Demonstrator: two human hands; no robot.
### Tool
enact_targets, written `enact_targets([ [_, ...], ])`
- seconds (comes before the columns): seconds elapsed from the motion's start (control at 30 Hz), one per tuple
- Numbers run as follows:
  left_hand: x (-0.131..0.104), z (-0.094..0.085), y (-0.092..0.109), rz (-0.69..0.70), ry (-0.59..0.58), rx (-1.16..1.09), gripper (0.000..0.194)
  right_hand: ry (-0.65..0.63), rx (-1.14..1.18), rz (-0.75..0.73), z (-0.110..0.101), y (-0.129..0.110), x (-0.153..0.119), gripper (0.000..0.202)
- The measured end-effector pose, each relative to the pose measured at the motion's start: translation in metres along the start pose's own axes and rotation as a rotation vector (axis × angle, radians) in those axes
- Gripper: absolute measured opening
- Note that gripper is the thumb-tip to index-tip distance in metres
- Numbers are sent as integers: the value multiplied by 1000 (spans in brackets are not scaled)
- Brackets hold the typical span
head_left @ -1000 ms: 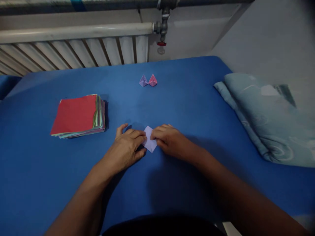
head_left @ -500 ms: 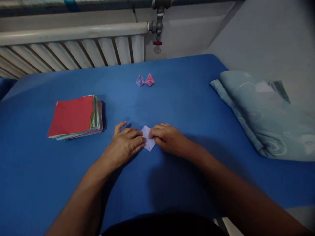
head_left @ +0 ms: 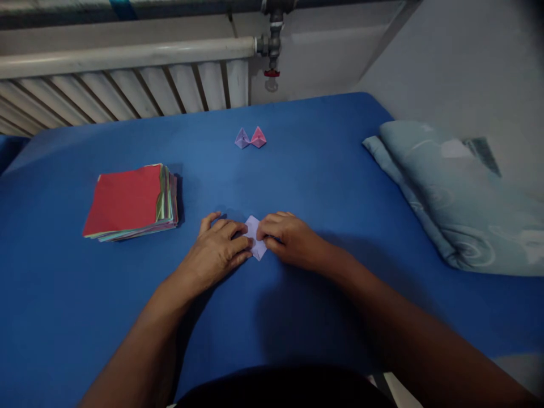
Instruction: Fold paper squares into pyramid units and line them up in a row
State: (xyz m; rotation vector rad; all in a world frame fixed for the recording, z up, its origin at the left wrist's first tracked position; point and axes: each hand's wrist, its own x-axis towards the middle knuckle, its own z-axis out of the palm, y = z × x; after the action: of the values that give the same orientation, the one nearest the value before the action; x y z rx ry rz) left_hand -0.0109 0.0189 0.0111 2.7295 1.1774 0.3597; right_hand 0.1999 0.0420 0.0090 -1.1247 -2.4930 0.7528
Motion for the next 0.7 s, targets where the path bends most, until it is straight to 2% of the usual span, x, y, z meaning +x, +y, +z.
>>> enact_targets([
  [0.37, 0, 2, 0, 18, 46, 63, 17, 1, 5, -7, 0, 0, -1, 21],
  [0.53, 1, 0, 1, -16, 44, -3, 17, -42, 8, 0, -3, -5, -3, 17],
  [0.7, 2, -4, 0, -80, 7, -111, 15, 4, -69, 22, 5, -6, -2, 13],
])
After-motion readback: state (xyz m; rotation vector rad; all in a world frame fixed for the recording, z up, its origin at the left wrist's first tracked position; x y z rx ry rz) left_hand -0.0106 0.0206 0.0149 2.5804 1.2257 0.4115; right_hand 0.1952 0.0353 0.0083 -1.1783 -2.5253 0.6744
